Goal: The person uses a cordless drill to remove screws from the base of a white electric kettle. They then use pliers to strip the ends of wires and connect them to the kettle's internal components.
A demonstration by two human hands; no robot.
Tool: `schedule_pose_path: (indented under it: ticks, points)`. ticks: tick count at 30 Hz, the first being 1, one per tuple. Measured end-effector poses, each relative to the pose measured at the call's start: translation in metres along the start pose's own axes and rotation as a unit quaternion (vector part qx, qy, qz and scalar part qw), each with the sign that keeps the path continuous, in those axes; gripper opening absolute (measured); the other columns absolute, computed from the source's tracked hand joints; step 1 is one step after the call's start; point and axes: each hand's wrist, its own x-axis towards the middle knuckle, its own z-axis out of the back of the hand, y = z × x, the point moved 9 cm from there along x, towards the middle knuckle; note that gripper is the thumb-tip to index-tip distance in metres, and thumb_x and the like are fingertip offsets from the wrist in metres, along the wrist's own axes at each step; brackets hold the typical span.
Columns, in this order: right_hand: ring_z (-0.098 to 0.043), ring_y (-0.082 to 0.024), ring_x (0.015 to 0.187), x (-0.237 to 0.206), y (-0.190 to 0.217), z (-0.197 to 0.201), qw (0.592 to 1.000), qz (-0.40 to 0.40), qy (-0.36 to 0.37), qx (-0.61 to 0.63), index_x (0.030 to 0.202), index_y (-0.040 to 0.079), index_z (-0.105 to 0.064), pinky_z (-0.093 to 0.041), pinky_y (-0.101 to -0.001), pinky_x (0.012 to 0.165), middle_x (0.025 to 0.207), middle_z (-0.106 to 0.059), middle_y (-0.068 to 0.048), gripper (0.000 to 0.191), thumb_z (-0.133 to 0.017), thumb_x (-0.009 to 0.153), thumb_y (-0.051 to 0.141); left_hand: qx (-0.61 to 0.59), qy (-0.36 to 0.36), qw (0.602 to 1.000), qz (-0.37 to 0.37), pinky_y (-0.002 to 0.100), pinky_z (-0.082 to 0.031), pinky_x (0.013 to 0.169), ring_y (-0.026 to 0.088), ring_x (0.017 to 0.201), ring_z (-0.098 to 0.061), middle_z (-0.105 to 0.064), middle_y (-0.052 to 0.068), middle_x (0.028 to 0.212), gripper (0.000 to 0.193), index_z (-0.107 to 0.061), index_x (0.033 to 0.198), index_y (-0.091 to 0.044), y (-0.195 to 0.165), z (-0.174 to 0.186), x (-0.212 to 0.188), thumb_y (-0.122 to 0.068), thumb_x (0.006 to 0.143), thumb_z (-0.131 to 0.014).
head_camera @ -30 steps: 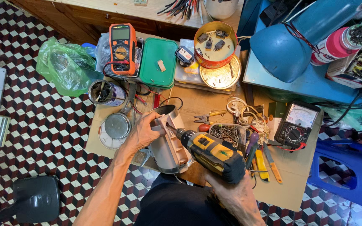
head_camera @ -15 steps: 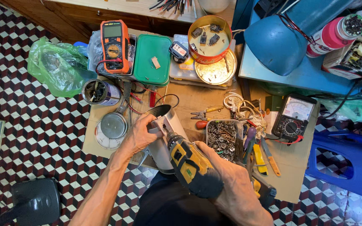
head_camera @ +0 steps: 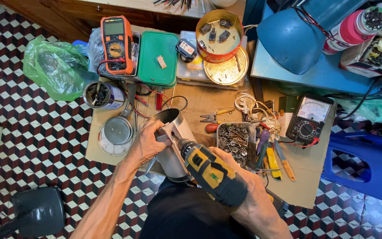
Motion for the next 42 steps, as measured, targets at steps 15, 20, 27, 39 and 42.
schedule_pose_path:
  ticks: [15, 20, 27, 39, 42]
  points:
    - [-0.075, -0.029, 0.096, -0.008, -0.002, -0.003, 0.992, -0.028, 0.041, -0.118, 0.153, 0.018, -0.04, -0.06, -0.0378, 0.082, 0.122, -0.073, -0.014, 0.087, -0.079, 0.074, 0.018, 0.045, -0.01, 0.996, -0.079, 0.044, -0.047, 0.09, 0.033, 0.098, -0.059, -0.063, 0.012, 0.093, 0.04, -0.066, 0.098, -0.005, -0.006, -0.019, 0.008, -0.023, 0.067, -0.084]
    - [-0.076, -0.028, 0.094, -0.005, 0.0, 0.005, 0.981, -0.005, 0.065, -0.185, 0.15, 0.021, -0.048, -0.059, -0.0386, 0.078, 0.119, -0.075, -0.01, 0.083, -0.078, 0.073, 0.025, 0.06, -0.006, 0.992, -0.115, 0.046, -0.044, 0.089, 0.032, 0.097, -0.058, -0.061, 0.012, 0.091, 0.041, -0.066, 0.096, -0.006, -0.01, -0.018, 0.002, -0.028, 0.068, -0.088]
    - [-0.076, -0.029, 0.098, -0.001, 0.009, 0.005, 0.979, 0.039, 0.084, -0.183, 0.153, 0.015, -0.044, -0.06, -0.0378, 0.082, 0.121, -0.073, -0.013, 0.079, -0.074, 0.081, 0.025, 0.047, -0.017, 0.991, -0.123, 0.044, -0.043, 0.092, 0.033, 0.101, -0.058, -0.062, 0.011, 0.094, 0.04, -0.065, 0.097, -0.007, -0.012, -0.016, 0.003, -0.029, 0.07, -0.086]
    - [-0.076, -0.03, 0.095, 0.005, 0.025, -0.001, 0.974, 0.074, 0.075, -0.199, 0.154, 0.006, -0.037, -0.06, -0.0382, 0.083, 0.113, -0.073, -0.017, 0.084, -0.074, 0.081, 0.024, 0.033, -0.003, 0.993, -0.111, 0.046, -0.044, 0.093, 0.035, 0.103, -0.056, -0.063, 0.012, 0.097, 0.046, -0.067, 0.102, -0.009, -0.008, -0.005, 0.009, -0.03, 0.067, -0.088]
    - [-0.076, -0.03, 0.096, 0.007, 0.024, 0.0, 0.98, 0.064, 0.079, -0.173, 0.154, 0.01, -0.039, -0.06, -0.0379, 0.082, 0.119, -0.073, -0.016, 0.084, -0.075, 0.079, 0.024, 0.031, -0.01, 0.993, -0.11, 0.046, -0.044, 0.092, 0.035, 0.101, -0.057, -0.063, 0.012, 0.096, 0.047, -0.066, 0.101, -0.009, -0.006, -0.005, 0.009, -0.032, 0.066, -0.089]
